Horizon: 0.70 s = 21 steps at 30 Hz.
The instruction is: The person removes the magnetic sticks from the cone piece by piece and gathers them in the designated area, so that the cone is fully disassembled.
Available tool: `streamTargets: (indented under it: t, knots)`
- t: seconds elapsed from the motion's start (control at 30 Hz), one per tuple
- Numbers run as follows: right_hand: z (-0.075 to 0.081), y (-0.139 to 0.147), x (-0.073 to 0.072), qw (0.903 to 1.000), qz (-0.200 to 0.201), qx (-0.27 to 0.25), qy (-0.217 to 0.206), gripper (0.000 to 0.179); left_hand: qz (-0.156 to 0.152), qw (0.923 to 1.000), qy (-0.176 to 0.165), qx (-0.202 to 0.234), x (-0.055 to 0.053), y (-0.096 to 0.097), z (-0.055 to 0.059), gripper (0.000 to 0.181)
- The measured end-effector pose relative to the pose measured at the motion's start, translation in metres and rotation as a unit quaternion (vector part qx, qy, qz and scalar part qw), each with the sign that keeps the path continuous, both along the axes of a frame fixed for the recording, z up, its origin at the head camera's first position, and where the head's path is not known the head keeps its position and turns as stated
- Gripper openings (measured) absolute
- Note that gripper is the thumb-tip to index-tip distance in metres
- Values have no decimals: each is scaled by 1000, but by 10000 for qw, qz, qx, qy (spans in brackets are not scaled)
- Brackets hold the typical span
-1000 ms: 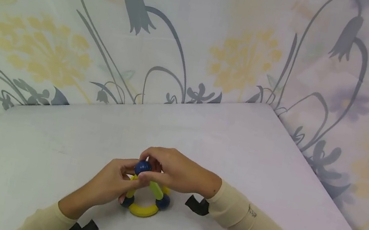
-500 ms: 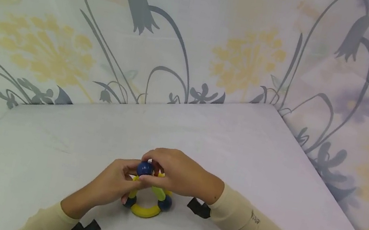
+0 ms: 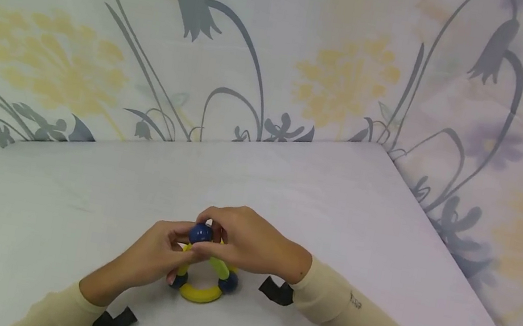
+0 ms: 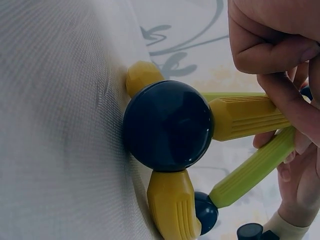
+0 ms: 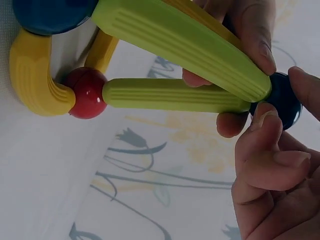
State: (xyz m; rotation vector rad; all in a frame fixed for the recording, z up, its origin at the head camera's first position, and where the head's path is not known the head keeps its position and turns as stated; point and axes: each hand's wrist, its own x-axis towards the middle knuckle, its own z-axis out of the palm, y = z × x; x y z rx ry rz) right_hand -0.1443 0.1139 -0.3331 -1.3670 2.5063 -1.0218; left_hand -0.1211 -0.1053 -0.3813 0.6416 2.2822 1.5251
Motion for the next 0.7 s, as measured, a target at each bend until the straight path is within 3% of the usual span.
streamTargets:
  t: [0.23, 0.43, 0.57, 0.7]
  knots:
    - [-1, 3, -3, 9988, -24, -255, -425, 30, 56, 9999, -104, -19, -1, 2, 1, 30]
    - [5, 6, -2, 9968, -190, -704, -312, 25, 94, 9999, -122, -53, 0, 7, 1, 27]
    - [6, 5, -2, 9972, -61, -680, -289, 25, 122, 9999, 5, -55, 0, 8, 1, 23]
    - [5, 3, -2, 9974, -29, -519, -496, 26, 212, 9997, -142, -44, 2, 6, 2, 27]
